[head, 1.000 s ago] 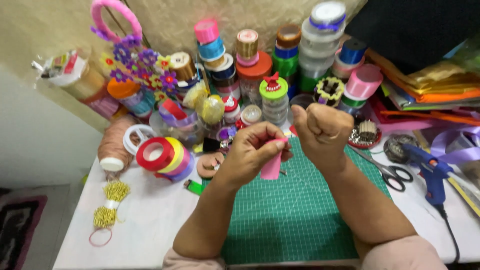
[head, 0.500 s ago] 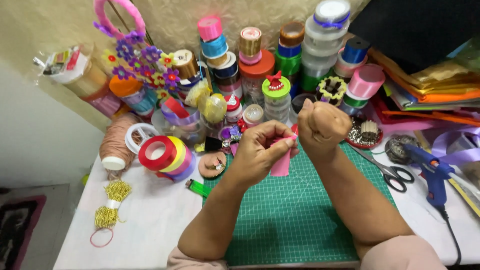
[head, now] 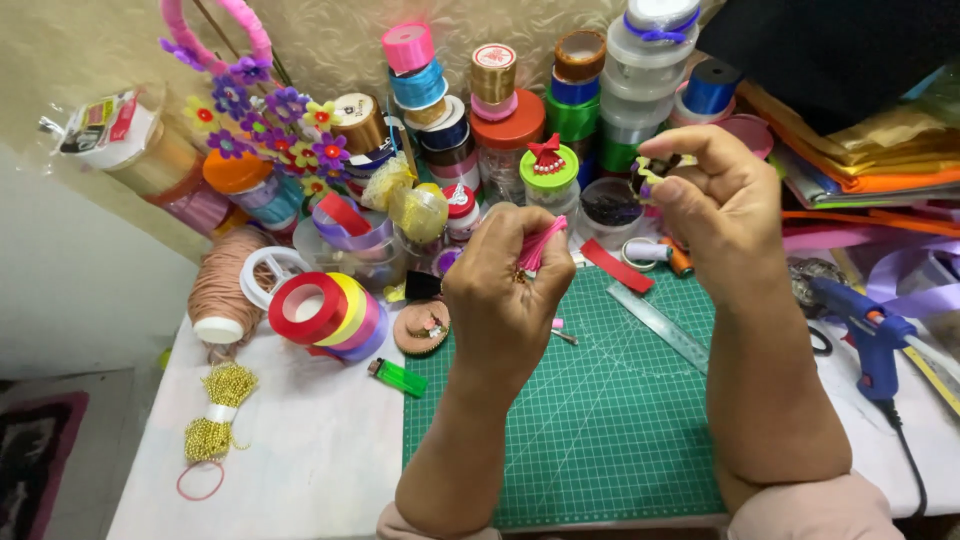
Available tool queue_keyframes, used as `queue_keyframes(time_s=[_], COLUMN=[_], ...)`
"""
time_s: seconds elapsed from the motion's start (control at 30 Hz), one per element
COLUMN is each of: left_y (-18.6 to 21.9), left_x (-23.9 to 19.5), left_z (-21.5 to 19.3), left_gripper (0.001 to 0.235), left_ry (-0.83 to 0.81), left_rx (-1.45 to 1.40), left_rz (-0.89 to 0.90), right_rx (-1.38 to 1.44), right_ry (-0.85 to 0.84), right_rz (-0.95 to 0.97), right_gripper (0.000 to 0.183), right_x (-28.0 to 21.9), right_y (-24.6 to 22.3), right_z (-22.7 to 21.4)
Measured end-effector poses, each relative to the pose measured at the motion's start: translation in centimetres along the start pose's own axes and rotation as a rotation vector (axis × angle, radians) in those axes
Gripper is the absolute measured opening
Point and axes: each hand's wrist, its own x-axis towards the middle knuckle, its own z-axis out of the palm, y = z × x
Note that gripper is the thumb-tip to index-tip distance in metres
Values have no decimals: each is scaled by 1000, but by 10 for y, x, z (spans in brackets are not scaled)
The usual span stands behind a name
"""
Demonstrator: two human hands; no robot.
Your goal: The person folds and twists a pink ribbon by hand to form a small flower-like shape. They repeatedly pinch and adjust the ribbon layers to create petals, working over a green cutting mat on a cluttered craft table.
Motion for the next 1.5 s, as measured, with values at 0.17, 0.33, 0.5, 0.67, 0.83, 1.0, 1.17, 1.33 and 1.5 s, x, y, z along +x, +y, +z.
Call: queue_keyframes(time_s=[0.17,0.33,0.5,0.67,0.83,1.0,1.17,1.33,1.5], left_y=[-1,7,9,14,17,19,18,16,4], left_x=[-5,-7,-12,-12,-16,-17,-16,-13,-11], left_z=[5,3,6,6,3,-1,-3,-10,-5], left_gripper=[3,3,5,3,7,11,10,6,10], left_ry=[19,47,14,-12,-35,-73,-94,-137,-97], left_rx=[159,177,181,176,221,253,250,153,47], left_rz=[152,201,206,230,269,298,299,187,60], right_rx=[-103,-116,-193,-294,-420,-415,-472,-538,-507], right_ry=[76,-20,-92,-56,-75,-87,-101,-118,-94], right_rz=[83,80,-110,-282,-345,-390,-499,-539,-534], right_gripper=[8,16,24,20,14,9,4,8,4], right_x=[-10,-24,-32,-34,-34,-32,-31,-32,-23], right_y=[-19,-27,-34,-32,-29,-33,-32,-22,-19], right_z=[6,9,20,20,16,16,19,21,29])
